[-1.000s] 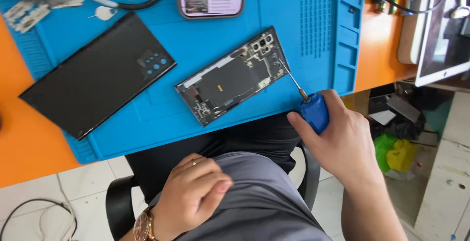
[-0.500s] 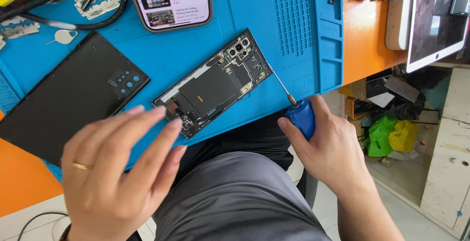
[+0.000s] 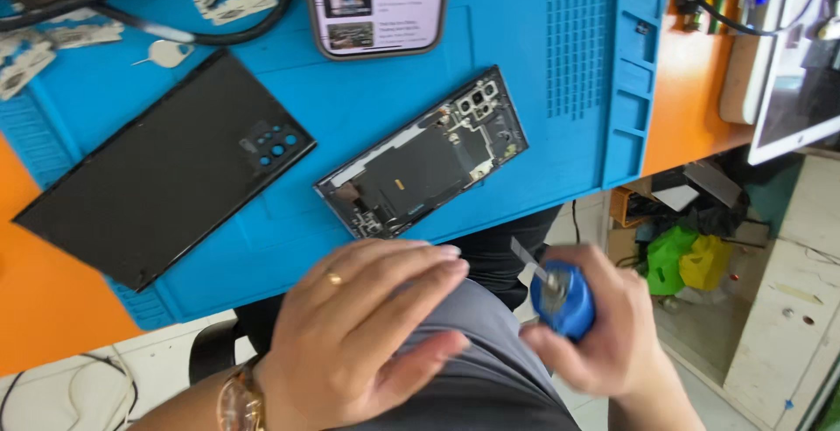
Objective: The person uses a screwdriver to remove screws from the back cover of a smartphone. They then detach the back cover, place it on the table, and continue to unscrew components from the phone's internal frame.
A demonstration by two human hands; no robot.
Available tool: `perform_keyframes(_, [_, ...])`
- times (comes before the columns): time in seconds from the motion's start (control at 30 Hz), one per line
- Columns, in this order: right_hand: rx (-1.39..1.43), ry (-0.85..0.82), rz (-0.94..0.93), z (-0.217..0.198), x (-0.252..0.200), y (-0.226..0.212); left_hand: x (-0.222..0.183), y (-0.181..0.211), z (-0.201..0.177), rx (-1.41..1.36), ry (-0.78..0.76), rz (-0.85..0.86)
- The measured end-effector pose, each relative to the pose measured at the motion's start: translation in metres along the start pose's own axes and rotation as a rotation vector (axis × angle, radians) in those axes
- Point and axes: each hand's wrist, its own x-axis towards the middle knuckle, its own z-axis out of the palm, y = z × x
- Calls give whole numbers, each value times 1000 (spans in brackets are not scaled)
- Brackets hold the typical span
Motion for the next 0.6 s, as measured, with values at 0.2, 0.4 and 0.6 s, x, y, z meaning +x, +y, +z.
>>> perform_keyframes(0.2, [362, -356, -431, 68, 2, -38, -36, -2, 22, -455, 293, 50])
perform_keyframes(0.4, [335, -902, -388, 83, 25, -85, -117, 1, -39, -289, 1100, -90])
perform_keyframes(0.6, [138, -768, -416, 95, 19, -38, -145, -38, -88, 617, 1044, -160])
